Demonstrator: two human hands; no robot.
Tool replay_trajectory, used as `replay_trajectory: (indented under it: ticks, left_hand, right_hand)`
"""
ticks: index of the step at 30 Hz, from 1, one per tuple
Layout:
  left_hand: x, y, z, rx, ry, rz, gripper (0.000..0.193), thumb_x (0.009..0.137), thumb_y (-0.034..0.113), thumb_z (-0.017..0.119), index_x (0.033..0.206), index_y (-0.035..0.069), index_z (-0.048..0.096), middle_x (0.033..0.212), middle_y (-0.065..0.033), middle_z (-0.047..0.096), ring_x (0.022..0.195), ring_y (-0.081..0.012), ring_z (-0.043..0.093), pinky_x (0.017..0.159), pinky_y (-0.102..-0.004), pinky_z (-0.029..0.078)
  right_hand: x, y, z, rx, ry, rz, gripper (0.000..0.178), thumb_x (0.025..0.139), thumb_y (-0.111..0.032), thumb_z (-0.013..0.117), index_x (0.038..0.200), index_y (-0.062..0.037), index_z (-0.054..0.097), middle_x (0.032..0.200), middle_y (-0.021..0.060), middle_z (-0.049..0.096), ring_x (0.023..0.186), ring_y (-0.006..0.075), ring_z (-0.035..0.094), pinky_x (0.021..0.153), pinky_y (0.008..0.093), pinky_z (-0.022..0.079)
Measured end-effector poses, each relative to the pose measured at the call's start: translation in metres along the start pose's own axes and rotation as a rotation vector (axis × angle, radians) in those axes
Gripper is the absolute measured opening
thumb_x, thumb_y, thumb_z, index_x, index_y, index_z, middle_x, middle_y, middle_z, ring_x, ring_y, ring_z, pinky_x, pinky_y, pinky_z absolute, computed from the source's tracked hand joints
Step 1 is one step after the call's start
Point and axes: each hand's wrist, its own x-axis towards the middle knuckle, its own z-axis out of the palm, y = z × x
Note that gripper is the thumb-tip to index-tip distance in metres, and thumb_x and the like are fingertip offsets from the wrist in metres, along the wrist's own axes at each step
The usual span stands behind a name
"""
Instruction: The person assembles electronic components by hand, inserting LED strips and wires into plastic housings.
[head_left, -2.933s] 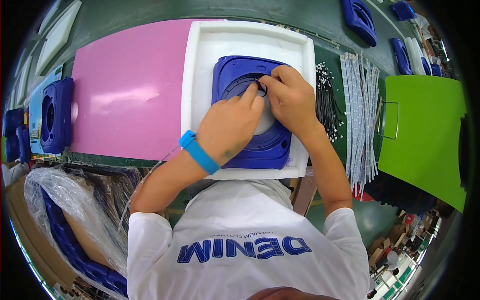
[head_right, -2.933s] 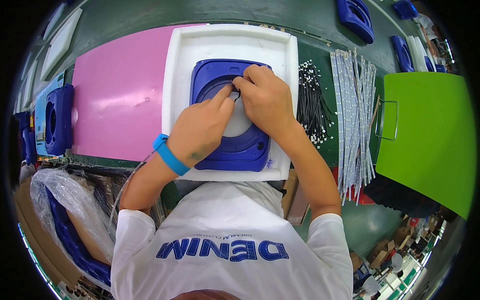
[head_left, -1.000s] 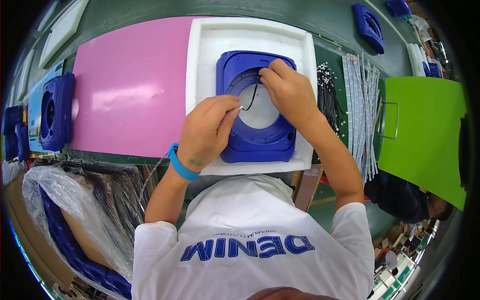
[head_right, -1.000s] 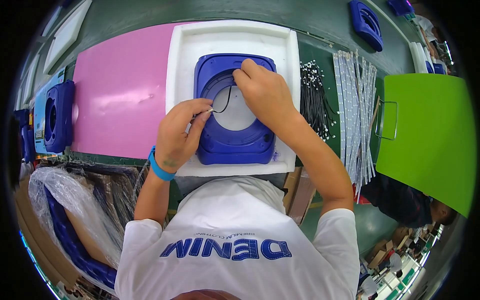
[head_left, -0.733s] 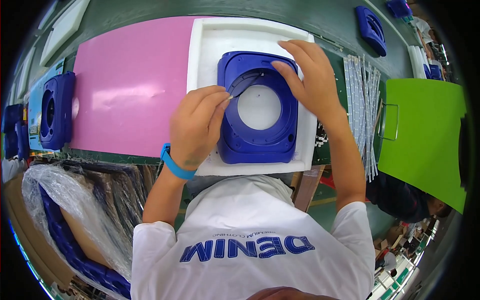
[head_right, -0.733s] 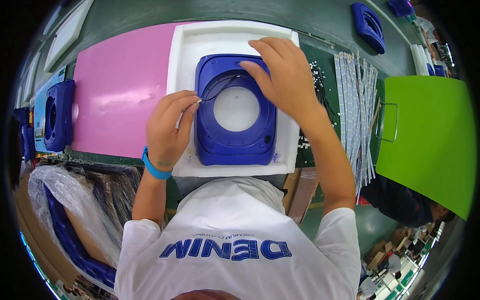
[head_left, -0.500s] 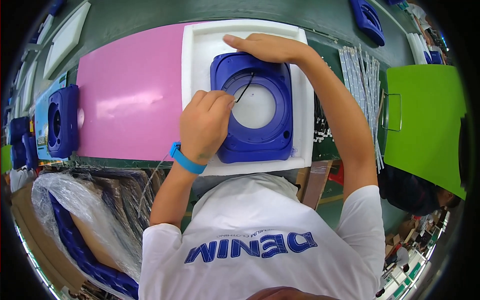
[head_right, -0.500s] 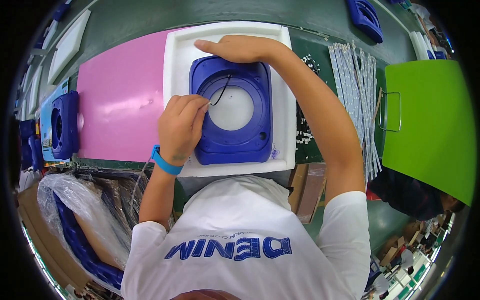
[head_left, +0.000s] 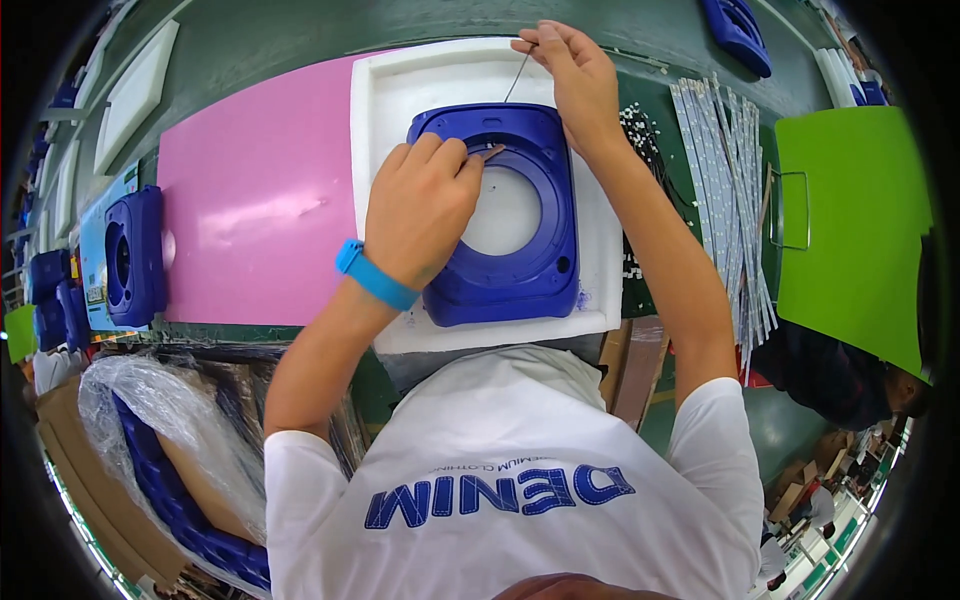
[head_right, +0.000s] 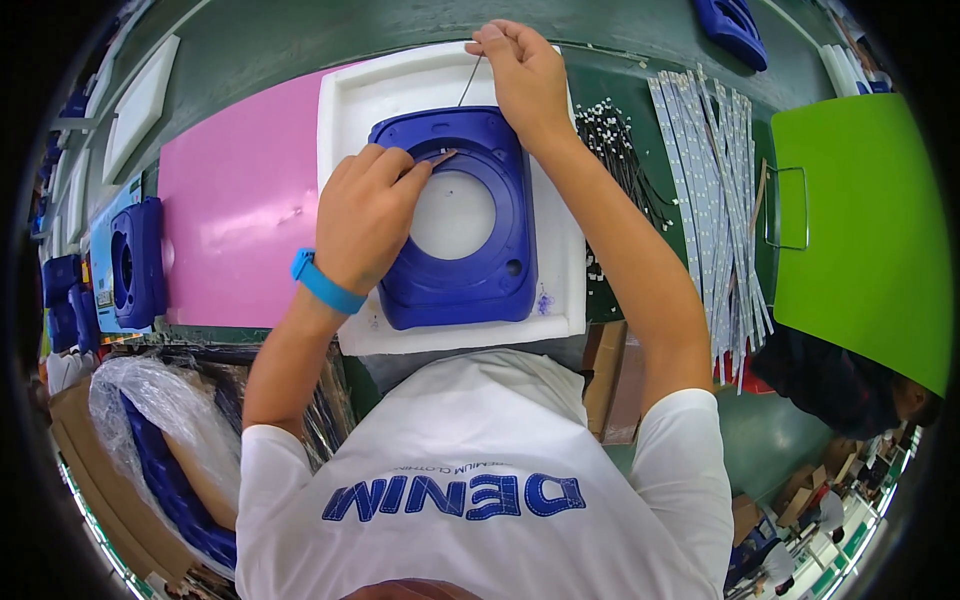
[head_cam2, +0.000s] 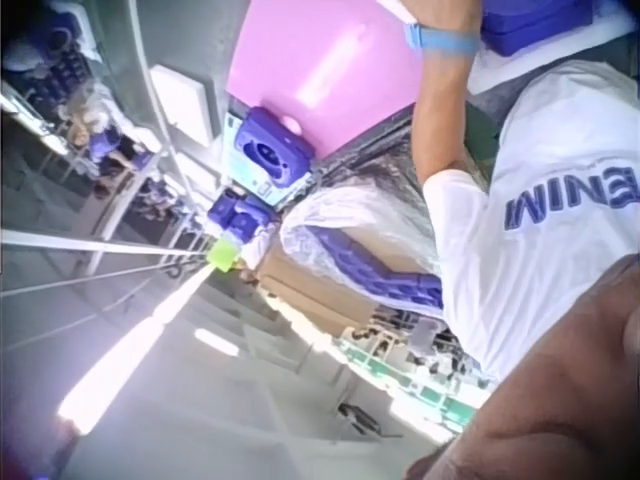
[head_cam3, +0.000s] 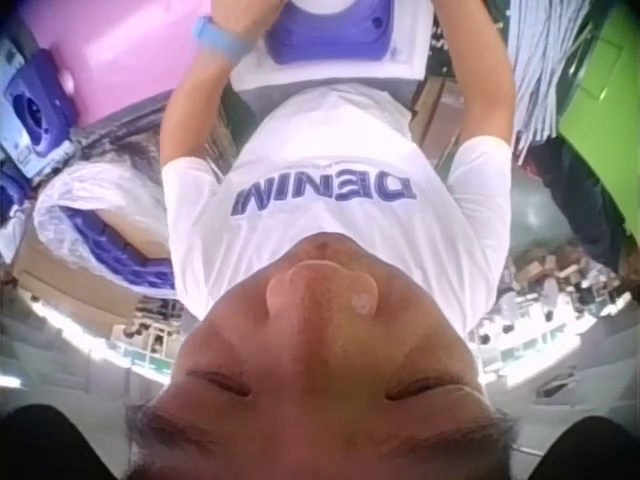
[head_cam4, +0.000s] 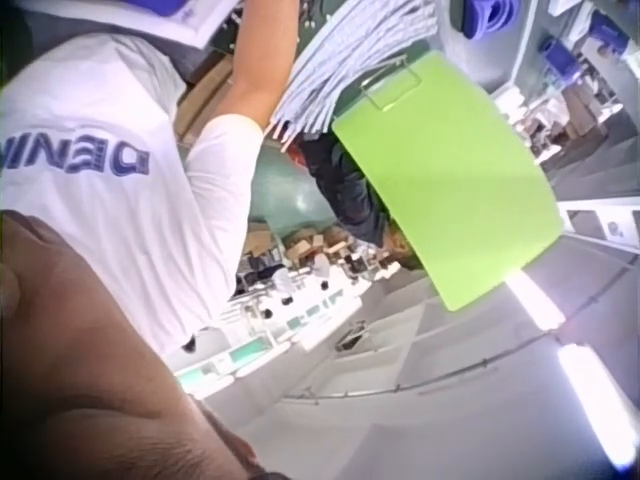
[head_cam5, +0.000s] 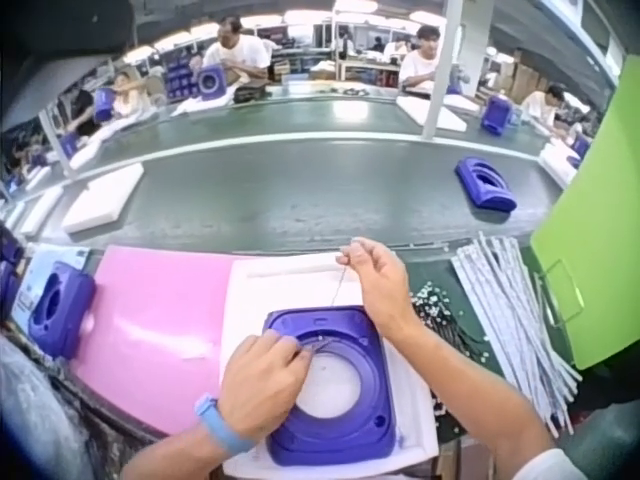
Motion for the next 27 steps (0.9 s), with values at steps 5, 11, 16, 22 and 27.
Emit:
replay_trajectory:
  ticks: [5, 11, 16, 22, 27]
  left_hand:
    - [0.009, -0.006, 0.007, 0.223, -0.038, 0.108, 0.005, 0.080, 0.005, 0.070, 0.085, 0.003, 0.069, 0.086, -0.0074, 0.060, 0.079, -0.0233, 0.064, 0.067, -0.0356, 0.056]
    - [0.021, -0.011, 0.006, 0.155, -0.083, 0.089, 0.008, 0.091, 0.009, 0.068, 0.092, 0.004, 0.074, 0.092, -0.0077, 0.065, 0.086, -0.0255, 0.071, 0.069, -0.0410, 0.060]
    - [0.037, -0.029, 0.002, -0.007, -0.212, 0.099, 0.015, 0.095, 0.011, 0.066, 0.099, 0.011, 0.081, 0.094, -0.0101, 0.068, 0.085, -0.0316, 0.072, 0.072, -0.0460, 0.059]
    - [0.043, -0.029, 0.001, 0.079, -0.228, 0.178, 0.015, 0.092, 0.009, 0.068, 0.097, 0.010, 0.082, 0.089, -0.0110, 0.068, 0.081, -0.0336, 0.072, 0.070, -0.0464, 0.058]
    - [0.041, -0.038, 0.004, 0.092, -0.142, 0.317, 0.015, 0.090, 0.010, 0.070, 0.097, 0.010, 0.083, 0.090, -0.0080, 0.067, 0.089, -0.0285, 0.068, 0.077, -0.0420, 0.058]
  right_hand:
    - [-0.028, -0.039, -0.033, -0.483, -0.052, 0.042, 0.039, 0.105, -0.026, 0.067, 0.131, 0.0037, 0.066, 0.116, 0.0187, 0.077, 0.108, 0.0254, 0.075, 0.097, 0.0359, 0.055]
    - [-0.093, -0.060, -0.032, -0.846, -0.046, -0.739, 0.026, 0.092, -0.013, 0.077, 0.115, -0.0018, 0.073, 0.105, 0.0153, 0.077, 0.091, 0.0371, 0.073, 0.081, 0.0446, 0.059]
    - [-0.197, -0.075, 0.034, -0.595, -0.627, -0.806, 0.027, 0.082, -0.010, 0.072, 0.109, -0.0063, 0.075, 0.113, 0.0103, 0.075, 0.089, 0.0217, 0.071, 0.070, 0.0347, 0.054]
    - [-0.262, -0.036, 0.118, -0.707, -0.808, -0.837, 0.030, 0.086, -0.021, 0.068, 0.111, -0.0050, 0.073, 0.110, 0.0048, 0.070, 0.082, 0.0172, 0.064, 0.062, 0.0322, 0.048]
    - [-0.273, -0.047, 0.110, -0.716, -0.883, -0.800, 0.025, 0.088, -0.026, 0.069, 0.105, -0.0073, 0.070, 0.099, 0.0019, 0.063, 0.083, 0.0175, 0.064, 0.063, 0.0306, 0.048]
